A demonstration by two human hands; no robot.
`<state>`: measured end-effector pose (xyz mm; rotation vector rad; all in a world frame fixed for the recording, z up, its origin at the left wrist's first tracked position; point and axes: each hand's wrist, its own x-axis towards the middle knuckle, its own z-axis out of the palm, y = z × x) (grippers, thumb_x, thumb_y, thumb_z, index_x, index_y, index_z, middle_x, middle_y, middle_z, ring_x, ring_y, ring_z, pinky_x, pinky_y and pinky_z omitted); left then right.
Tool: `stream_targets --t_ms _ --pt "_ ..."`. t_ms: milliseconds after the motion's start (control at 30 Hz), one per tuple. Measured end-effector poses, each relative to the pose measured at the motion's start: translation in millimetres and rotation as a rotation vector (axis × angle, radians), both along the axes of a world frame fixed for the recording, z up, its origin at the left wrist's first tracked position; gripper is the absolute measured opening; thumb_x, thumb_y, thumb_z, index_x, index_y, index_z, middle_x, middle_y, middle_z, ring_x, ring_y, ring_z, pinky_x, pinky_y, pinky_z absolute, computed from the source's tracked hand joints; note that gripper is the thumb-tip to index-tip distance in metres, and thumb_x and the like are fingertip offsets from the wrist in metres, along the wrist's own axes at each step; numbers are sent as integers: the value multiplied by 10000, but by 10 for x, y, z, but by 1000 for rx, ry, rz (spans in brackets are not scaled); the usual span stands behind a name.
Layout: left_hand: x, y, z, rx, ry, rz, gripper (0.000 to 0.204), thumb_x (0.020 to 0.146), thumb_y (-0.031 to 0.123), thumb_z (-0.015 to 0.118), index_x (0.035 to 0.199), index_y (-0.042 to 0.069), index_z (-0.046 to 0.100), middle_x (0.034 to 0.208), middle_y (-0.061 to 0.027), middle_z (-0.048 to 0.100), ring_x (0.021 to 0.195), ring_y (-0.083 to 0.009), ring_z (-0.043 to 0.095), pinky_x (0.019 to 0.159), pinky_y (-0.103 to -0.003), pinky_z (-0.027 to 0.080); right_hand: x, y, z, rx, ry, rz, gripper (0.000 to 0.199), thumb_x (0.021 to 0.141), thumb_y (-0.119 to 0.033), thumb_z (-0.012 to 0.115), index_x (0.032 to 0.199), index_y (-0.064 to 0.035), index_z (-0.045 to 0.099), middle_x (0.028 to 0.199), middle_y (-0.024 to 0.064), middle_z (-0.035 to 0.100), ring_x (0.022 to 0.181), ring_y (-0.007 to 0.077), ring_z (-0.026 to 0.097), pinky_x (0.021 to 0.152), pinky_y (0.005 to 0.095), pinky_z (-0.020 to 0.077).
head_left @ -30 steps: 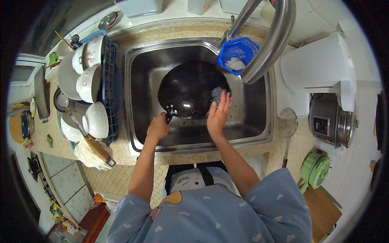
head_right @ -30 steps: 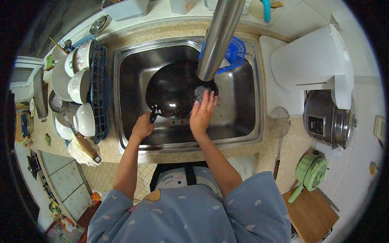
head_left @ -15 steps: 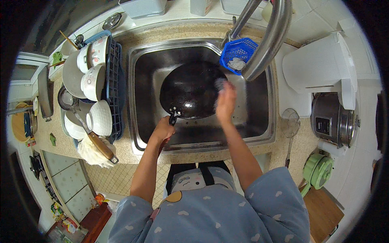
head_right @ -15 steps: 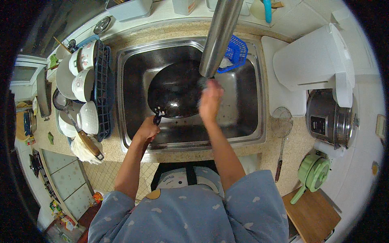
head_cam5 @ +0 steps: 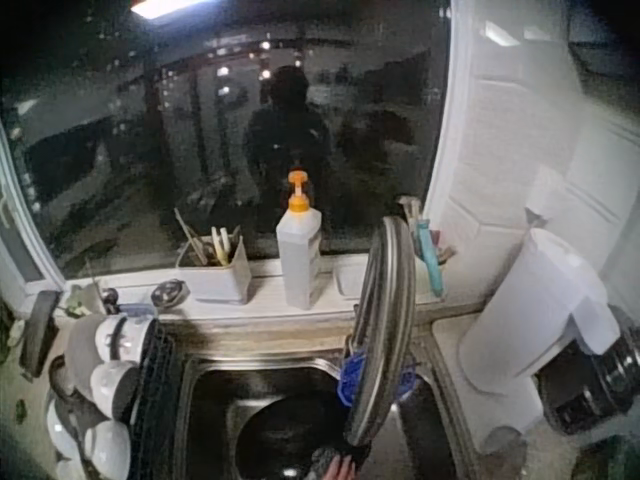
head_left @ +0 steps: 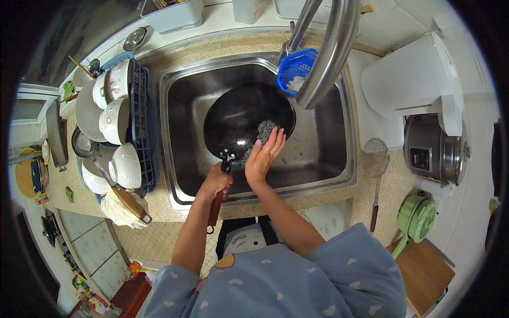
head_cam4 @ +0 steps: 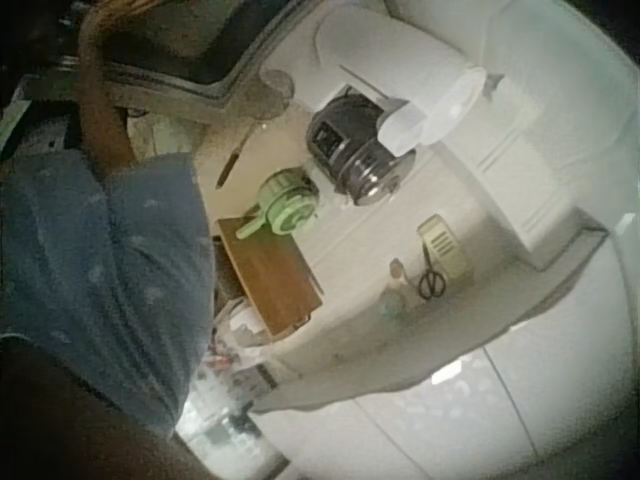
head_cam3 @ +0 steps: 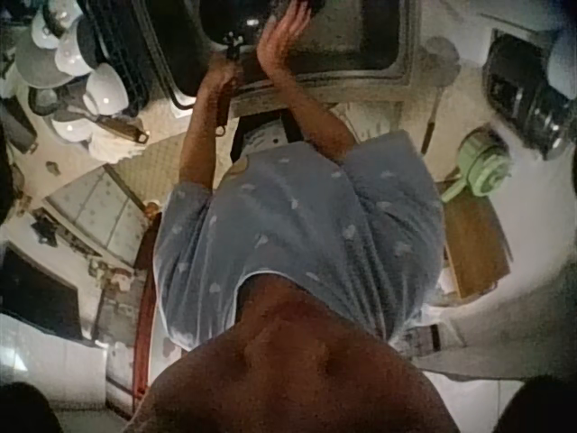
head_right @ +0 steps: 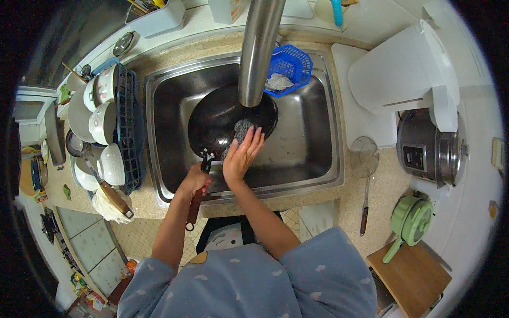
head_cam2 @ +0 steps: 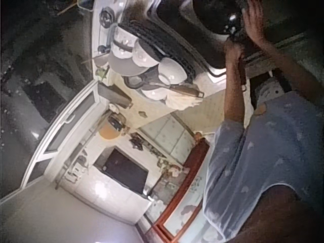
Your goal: The person scrubs a black frying pan in a kitchen sink using a cloth and a steel wool pad, then rinses it under running water. The person repeats the scrubbing and rinsing process multiple times to clean the pan thoroughly.
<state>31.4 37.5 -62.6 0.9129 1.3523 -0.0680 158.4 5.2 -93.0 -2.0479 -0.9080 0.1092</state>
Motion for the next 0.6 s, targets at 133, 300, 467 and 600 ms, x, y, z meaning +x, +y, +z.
stream_targets --t_ms 133,300,467,600 --pt "49 43 6 -76 -61 68 269 640 -87 522 859 22 410 520 -78 439 340 -147 410 305 -310 353 340 194 -164 108 54 -143 471 889 -154 397 1291 56 268 1335 256 265 1232 409 251 1022 468 184" --pt "95 27 5 -177 -93 137 258 639 -56 558 854 3 429 492 -89 443 329 -163 412 309 -316 355 312 209 -243 139 219 -381 492 920 -209 353 1296 77 216 1303 276 293 1233 368 268 1033 402 193" --pt "97 4 -6 -236 -138 173 261 645 -62 550 849 29 415 498 -69 431 336 -159 415 312 -324 363 -342 -9 -191 122 857 -426 608 915 -350 402 1295 76 192 1279 227 341 1186 279 348 1000 352 252" --pt "75 21 -18 -243 -195 127 255 642 -46 555 857 17 434 500 -71 440 335 -164 423 306 -317 365 -542 -212 -286 138 1102 -200 549 885 -416 470 1180 31 351 1112 126 495 922 192 492 811 317 410"
